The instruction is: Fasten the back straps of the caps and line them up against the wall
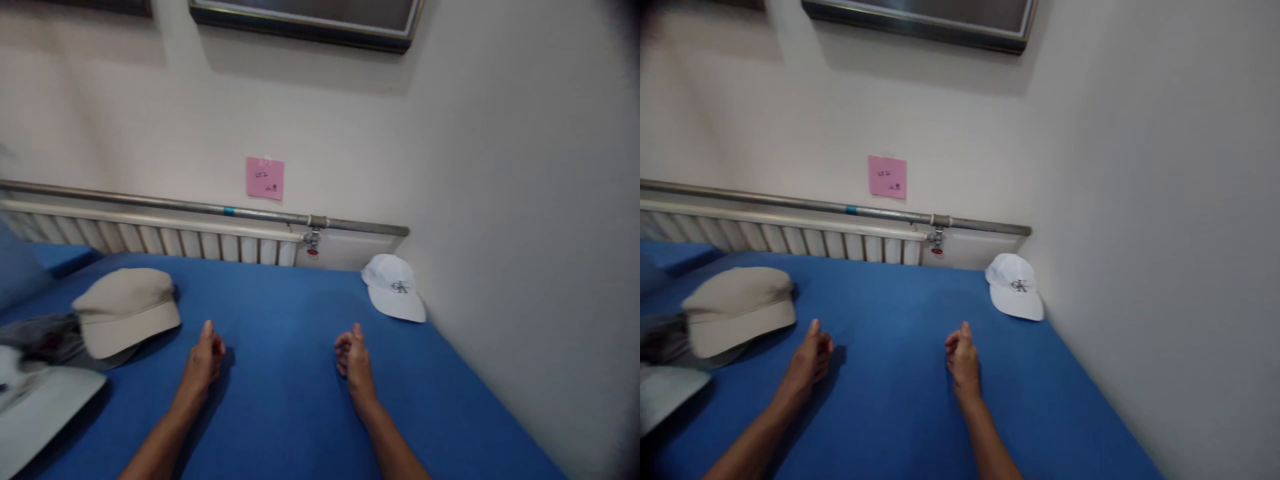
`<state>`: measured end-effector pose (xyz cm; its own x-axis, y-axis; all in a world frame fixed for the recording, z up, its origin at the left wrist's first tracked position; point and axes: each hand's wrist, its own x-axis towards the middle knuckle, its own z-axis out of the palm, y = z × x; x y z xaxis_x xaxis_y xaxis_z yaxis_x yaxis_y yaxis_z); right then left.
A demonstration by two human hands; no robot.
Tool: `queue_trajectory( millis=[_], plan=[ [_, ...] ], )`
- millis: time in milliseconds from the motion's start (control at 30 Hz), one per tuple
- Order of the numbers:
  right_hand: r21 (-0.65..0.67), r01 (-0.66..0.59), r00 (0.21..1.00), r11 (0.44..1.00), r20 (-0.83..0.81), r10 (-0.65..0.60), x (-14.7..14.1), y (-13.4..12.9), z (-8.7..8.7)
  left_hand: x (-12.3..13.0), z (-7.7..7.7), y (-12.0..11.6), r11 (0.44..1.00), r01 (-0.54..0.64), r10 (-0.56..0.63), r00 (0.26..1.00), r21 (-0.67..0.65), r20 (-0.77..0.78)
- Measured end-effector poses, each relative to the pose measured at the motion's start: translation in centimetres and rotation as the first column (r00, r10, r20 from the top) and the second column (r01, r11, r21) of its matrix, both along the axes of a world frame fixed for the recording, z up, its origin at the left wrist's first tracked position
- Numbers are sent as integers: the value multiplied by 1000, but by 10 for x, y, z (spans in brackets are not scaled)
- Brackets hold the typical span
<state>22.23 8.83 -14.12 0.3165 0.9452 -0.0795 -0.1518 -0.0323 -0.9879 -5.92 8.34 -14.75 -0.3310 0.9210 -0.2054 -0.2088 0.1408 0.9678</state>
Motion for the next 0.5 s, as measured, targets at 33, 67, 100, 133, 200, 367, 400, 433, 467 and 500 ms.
queue_trajectory(
  millis=[33, 67, 100, 133, 200, 367, 400, 433, 467, 500],
  plan=[
    [-18, 2, 1000, 1000, -10, -2, 0, 0, 1, -2, 2, 0, 995, -97, 95, 982, 1, 165],
    [-42, 32, 999, 999, -5, -33, 1, 1, 2, -5, 3, 1, 986, -165, 161, 965, 3, 207],
    [-67, 67, 998, 995, 5, -67, 1, 2, 3, -9, 4, 1, 976, -219, 213, 951, -1, 222],
    [-93, 95, 995, 991, 29, -93, 1, 3, 3, -15, 5, 1, 961, -276, 270, 930, -9, 248],
    [-103, 86, 993, 991, 89, -77, -1, 4, 4, -28, 8, 2, 929, -369, 363, 887, -36, 286],
    [-157, -96, 964, 983, 233, 131, -16, -3, 6, -60, 14, 3, 851, -517, 507, 767, -89, 394],
    [-170, -134, 947, 976, 269, 177, -20, -5, 6, -66, 15, 4, 842, -532, 519, 751, -91, 408],
    [-181, -163, 929, 970, 303, 213, -24, -7, 5, -70, 17, 5, 836, -542, 526, 740, -92, 420],
    [-188, -185, 912, 965, 333, 240, -26, -8, 4, -73, 17, 6, 832, -547, 529, 731, -92, 430],
    [-192, -198, 897, 961, 360, 256, -28, -9, 3, -75, 18, 7, 830, -550, 530, 726, -92, 439]
  ],
)
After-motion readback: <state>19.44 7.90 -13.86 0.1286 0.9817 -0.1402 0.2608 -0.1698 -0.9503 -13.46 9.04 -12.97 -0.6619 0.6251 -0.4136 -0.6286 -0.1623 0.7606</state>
